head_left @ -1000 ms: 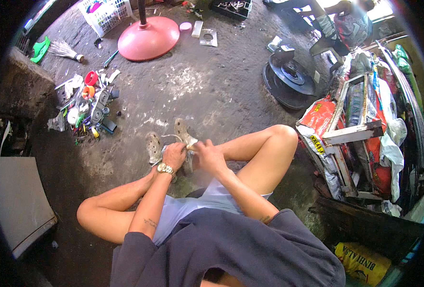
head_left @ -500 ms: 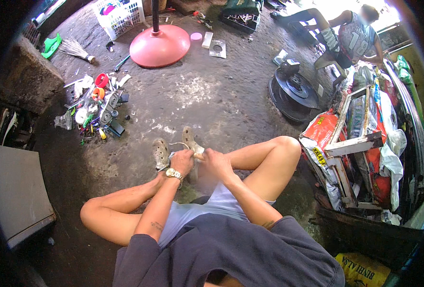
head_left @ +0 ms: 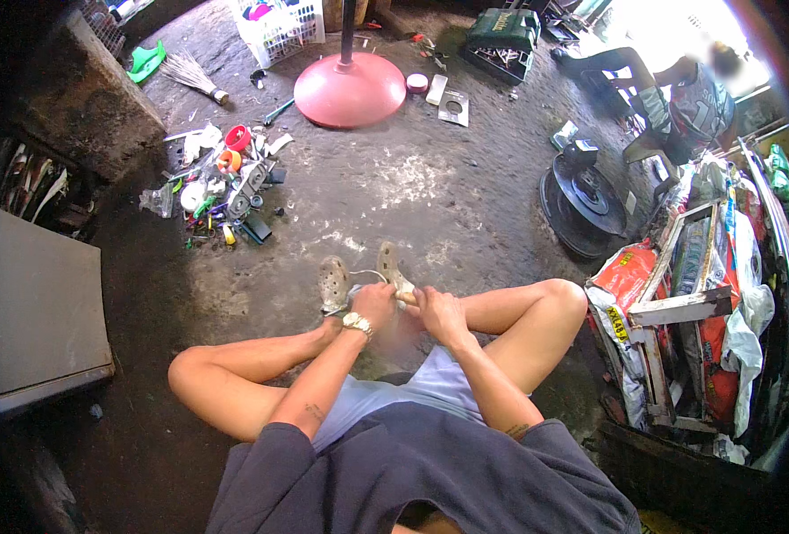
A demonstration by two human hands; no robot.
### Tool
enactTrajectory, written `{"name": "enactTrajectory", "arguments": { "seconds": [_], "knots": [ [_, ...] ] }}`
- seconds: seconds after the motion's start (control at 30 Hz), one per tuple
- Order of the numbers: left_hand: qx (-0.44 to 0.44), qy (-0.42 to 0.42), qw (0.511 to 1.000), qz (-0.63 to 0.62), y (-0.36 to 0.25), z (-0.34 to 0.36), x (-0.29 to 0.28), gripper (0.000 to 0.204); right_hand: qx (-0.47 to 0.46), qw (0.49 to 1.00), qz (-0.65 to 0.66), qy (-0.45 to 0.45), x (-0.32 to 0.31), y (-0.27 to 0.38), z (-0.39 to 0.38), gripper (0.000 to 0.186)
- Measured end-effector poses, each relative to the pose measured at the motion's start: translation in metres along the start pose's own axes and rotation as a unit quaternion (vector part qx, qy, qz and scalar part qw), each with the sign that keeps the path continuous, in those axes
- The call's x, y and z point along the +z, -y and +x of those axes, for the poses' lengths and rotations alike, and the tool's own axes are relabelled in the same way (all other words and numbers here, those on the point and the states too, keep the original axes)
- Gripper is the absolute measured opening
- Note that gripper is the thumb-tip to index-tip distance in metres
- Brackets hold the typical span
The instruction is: The person sits on the floor and uses a screwdriver to disassemble and reassemble a small mechanical component. They remove screws, separate parts, and then put the component back together.
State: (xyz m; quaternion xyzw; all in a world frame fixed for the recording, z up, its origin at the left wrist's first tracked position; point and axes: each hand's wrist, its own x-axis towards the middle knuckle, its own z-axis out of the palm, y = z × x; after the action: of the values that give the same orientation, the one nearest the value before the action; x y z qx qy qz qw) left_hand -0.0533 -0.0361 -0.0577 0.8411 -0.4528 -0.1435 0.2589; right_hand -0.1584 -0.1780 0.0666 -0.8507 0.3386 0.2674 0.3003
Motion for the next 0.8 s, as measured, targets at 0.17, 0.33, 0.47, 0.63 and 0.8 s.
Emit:
{"name": "enactTrajectory", "arguments": {
  "seconds": [0.17,0.33,0.47,0.63,0.8],
  "knots": [
    [-0.004,0.012,1.0,0.008,-0.002,-0.001,-0.002,0.013,-0.136,0.982,0.083,-0.105,0.013,-0.016,-0.004,0.044],
    [-0.006,0.002,1.0,0.003,0.001,0.001,0.006,0.013,-0.287,0.94,0.002,-0.182,0.021,-0.02,-0.006,0.046],
    [-0.003,-0.004,1.0,-0.002,0.005,0.0,0.008,0.013,-0.004,0.997,0.081,-0.019,-0.001,0.0,-0.005,0.041],
    [-0.014,-0.008,1.0,0.016,0.003,0.003,0.007,0.009,-0.234,0.959,0.05,-0.151,0.025,-0.025,0.005,0.038],
    [-0.044,0.04,0.998,0.007,-0.008,0.005,-0.003,0.015,-0.214,0.965,0.037,-0.15,0.02,-0.026,0.008,0.04]
  ]
}}
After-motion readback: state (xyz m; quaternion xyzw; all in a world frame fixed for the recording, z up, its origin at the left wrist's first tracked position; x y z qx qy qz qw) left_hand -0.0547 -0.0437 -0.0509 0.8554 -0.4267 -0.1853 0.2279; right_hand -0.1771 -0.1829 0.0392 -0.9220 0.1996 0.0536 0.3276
